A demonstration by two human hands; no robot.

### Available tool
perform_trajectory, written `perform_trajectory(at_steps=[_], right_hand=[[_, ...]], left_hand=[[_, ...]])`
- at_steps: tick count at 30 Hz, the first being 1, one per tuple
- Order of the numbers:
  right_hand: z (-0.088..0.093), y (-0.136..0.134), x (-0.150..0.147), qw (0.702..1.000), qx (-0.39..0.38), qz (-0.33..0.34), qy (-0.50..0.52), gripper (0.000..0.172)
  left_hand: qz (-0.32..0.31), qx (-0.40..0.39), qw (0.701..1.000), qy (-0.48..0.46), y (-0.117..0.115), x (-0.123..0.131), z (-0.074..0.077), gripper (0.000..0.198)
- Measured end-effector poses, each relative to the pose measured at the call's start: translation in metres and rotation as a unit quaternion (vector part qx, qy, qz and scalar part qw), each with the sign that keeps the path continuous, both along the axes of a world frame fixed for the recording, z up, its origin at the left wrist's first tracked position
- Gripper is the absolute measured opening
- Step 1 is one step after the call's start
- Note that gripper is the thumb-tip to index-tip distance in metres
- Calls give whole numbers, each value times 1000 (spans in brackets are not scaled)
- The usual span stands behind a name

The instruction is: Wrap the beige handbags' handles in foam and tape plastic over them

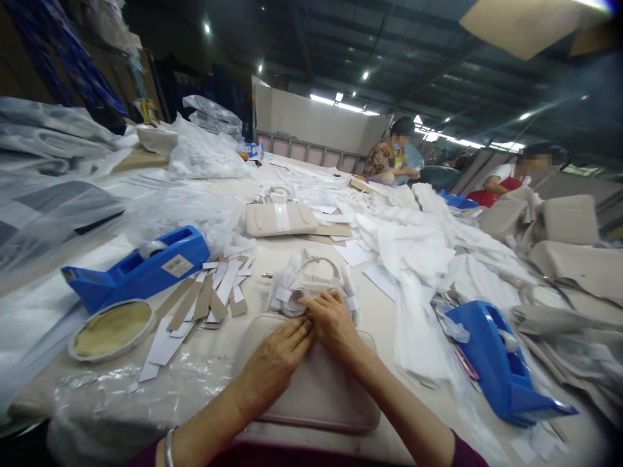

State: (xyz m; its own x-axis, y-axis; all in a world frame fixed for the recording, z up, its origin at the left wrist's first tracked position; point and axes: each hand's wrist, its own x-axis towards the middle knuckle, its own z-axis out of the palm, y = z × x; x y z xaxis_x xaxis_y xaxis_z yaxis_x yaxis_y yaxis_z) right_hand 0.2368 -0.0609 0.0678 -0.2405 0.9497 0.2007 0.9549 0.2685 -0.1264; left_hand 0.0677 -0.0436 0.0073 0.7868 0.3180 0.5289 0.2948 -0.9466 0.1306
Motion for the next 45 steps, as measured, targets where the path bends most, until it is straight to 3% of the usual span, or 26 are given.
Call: perform_trajectory(at_steps=[8,14,18,22,25,28,31,35,38,41,43,45], right_hand=[[-7,19,5,998,41,5,-57,14],[-11,7,20,994,100,34,23,27],[-20,-12,38,977,198,-75,36,49],[-33,-17,51,968,203,-143,22,53],[-30,-26,40,961,238,-136,48,48],[-26,-40,10,953,273,-69,110,47],[-37,-46,-16,953,269,-33,137,43],[-57,-39,-25,944,264,-65,188,33],[-60,-37,-22,941,244,-74,223,26],[-58,-39,-23,951,235,-74,188,21],[-57,-40,-25,956,239,-67,158,19],[-57,-41,-26,955,250,-60,145,22]], left_hand=[[0,-20,999,42,-2,-1,9,56],[12,-37,997,62,-2,0,8,59],[9,-53,995,81,0,0,7,62],[8,-64,993,97,2,1,9,65],[11,-64,993,96,2,2,8,66],[14,-59,995,82,1,2,6,65],[9,-48,997,61,2,3,4,61],[3,-32,999,33,3,0,5,59],[-8,-68,997,-38,2,-4,11,47],[26,-108,986,-124,4,2,26,40],[62,-98,985,-125,11,19,39,43],[87,-84,991,-58,26,43,50,47]])
